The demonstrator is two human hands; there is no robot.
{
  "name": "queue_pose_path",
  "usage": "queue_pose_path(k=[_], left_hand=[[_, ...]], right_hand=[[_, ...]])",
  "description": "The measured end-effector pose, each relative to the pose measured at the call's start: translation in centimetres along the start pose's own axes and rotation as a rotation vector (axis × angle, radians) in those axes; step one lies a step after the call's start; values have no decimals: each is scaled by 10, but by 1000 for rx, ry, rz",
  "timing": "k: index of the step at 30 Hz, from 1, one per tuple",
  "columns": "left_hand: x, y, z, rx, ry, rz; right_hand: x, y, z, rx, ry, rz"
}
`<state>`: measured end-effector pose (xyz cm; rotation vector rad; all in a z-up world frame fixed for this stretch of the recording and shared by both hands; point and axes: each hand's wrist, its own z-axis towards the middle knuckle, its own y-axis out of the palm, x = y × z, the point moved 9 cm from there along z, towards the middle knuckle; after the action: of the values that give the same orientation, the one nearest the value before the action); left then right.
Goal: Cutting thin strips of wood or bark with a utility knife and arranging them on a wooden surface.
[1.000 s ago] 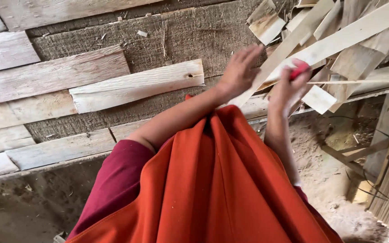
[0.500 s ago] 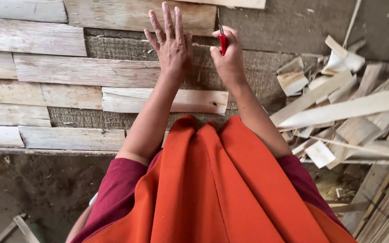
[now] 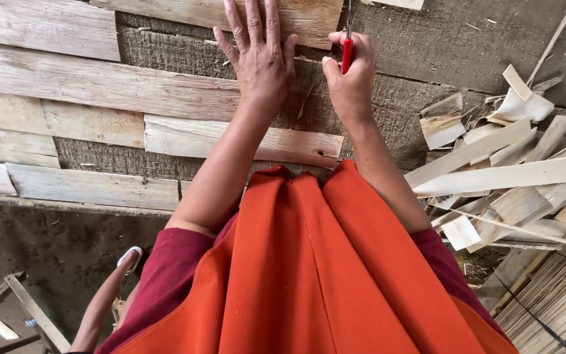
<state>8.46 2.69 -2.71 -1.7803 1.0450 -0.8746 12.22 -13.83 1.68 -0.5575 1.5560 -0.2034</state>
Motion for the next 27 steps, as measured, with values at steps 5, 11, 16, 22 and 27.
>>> queue_pose_path(k=[5, 11, 16, 22, 27], left_hand=[[-1, -4, -9, -18, 4, -116], [-26, -4, -87, 91, -9, -90], [-66, 29, -143, 36, -71, -148], [-93, 52, -162, -34, -177, -148], [-92, 79, -153, 492, -59, -56]], right_hand=[[-8, -4, -8, -52, -68, -61], [-26, 0, -46, -177, -77, -207], [-20, 27, -89, -394, -73, -558], [-13, 47, -129, -575, -99, -840], [-13, 50, -133, -551, -159, -871]])
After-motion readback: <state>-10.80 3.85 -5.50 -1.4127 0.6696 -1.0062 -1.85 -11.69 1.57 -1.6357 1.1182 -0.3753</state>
